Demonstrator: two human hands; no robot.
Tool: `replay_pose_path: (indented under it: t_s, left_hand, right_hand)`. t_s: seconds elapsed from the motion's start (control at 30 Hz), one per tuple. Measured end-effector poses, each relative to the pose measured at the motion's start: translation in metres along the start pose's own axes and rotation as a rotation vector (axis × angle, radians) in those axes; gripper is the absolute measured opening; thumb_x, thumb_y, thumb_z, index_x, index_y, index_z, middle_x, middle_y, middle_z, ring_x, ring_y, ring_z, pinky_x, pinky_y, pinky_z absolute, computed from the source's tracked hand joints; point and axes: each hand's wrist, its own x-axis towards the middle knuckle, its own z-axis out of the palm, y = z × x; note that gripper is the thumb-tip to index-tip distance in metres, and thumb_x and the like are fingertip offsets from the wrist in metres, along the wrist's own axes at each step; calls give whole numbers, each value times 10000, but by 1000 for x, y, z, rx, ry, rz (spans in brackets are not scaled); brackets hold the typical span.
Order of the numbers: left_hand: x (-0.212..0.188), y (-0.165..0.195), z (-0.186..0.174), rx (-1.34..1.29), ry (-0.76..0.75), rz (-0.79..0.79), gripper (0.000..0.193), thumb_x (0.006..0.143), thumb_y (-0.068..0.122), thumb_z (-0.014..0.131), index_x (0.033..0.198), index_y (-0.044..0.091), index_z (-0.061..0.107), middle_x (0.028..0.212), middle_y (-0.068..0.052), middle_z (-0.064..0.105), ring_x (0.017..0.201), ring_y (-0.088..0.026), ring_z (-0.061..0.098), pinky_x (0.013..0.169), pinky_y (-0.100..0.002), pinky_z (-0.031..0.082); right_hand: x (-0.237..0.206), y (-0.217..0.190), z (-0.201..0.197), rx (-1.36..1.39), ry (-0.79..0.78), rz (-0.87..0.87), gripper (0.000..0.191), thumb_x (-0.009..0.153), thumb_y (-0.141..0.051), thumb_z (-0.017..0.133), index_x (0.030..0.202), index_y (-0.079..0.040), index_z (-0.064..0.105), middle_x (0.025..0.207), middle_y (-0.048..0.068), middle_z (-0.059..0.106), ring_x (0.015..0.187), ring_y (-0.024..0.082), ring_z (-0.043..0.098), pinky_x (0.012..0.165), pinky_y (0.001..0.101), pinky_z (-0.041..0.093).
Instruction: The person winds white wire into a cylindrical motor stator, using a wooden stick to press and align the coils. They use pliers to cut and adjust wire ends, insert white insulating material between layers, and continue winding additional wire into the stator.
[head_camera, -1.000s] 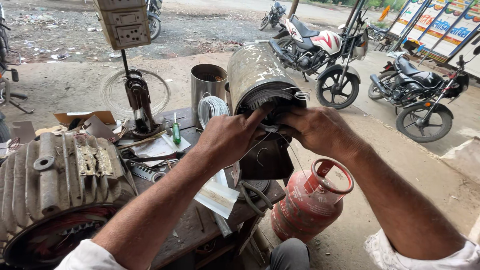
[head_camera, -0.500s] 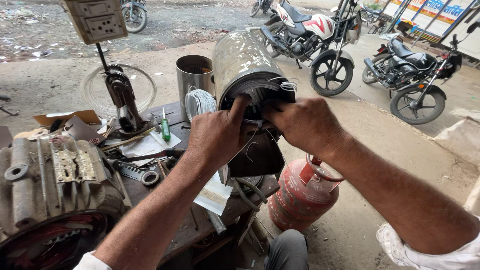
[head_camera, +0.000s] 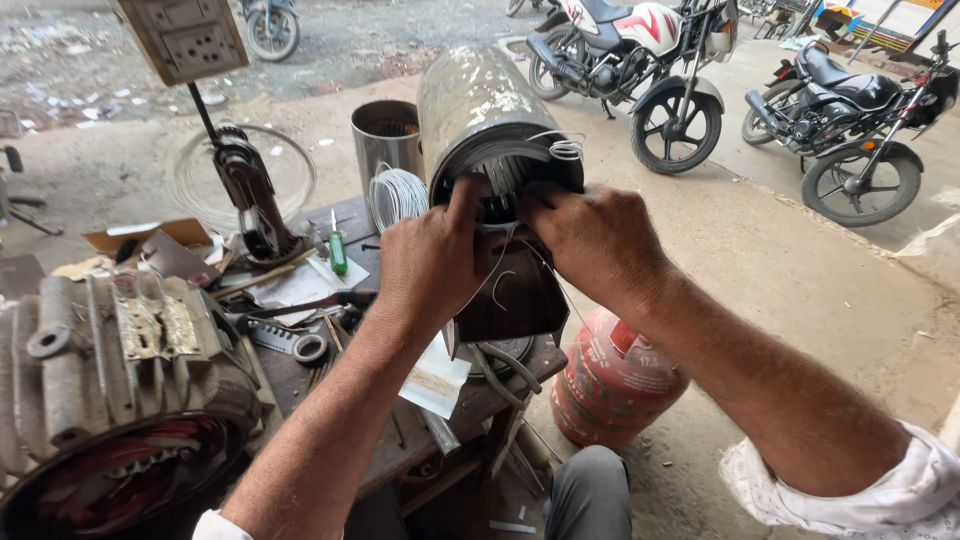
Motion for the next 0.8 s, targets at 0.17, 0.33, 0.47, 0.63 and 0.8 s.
replay_pose_path:
  t_s: [0.17, 0.33, 0.47, 0.63, 0.8]
  left_hand:
    - [-2, -1, -16, -32, -70, 67, 742, 828, 336, 791, 1453, 160, 432, 725, -162, 711, 649, -430, 692, 549, -562, 526]
    - [-2, -3, -15, -32, -84, 81, 683, 873, 351, 766, 1434, 146, 433, 759, -150, 735, 671, -403, 717, 550, -538, 549]
    - [-3, -4, -12, -38, -59, 88, 669, 881, 363, 764, 1421, 141, 439, 763, -147, 741, 662, -395, 723, 546, -533, 553]
    - [-4, -4, -9, -1, -39, 72, 599, 887, 354, 766, 1356, 123, 474, 712, -128, 730, 637, -377, 724, 523, -518, 554]
    - [-1, -4, 0, 5, -6, 81, 547, 872, 325, 769, 1291, 105, 496, 686, -112, 717, 631, -362, 721, 532, -512, 547]
  right_hand:
    - [2, 2, -15, -30, -144, 14, 260, 857, -153, 679, 1105, -188, 749, 874, 61, 721, 725, 282, 742, 636, 419, 600]
    - [9, 6, -16, 158, -152, 106, 337, 805, -300, 779, 1129, -211, 754, 847, 114, 748, 774, 312, 745, 705, 460, 597]
    - [10, 10, -12, 124, -161, 48, 331, 849, -328, 794, 1151, -201, 742, 820, 116, 745, 753, 305, 750, 712, 453, 606]
    - [5, 3, -5, 92, -102, 50, 434, 760, -337, 862, 1145, -182, 735, 785, 122, 735, 709, 325, 738, 672, 461, 598]
    - [3, -1, 4, 138, -23, 101, 500, 675, -279, 884, 1137, -167, 732, 781, 109, 732, 725, 332, 740, 666, 460, 592]
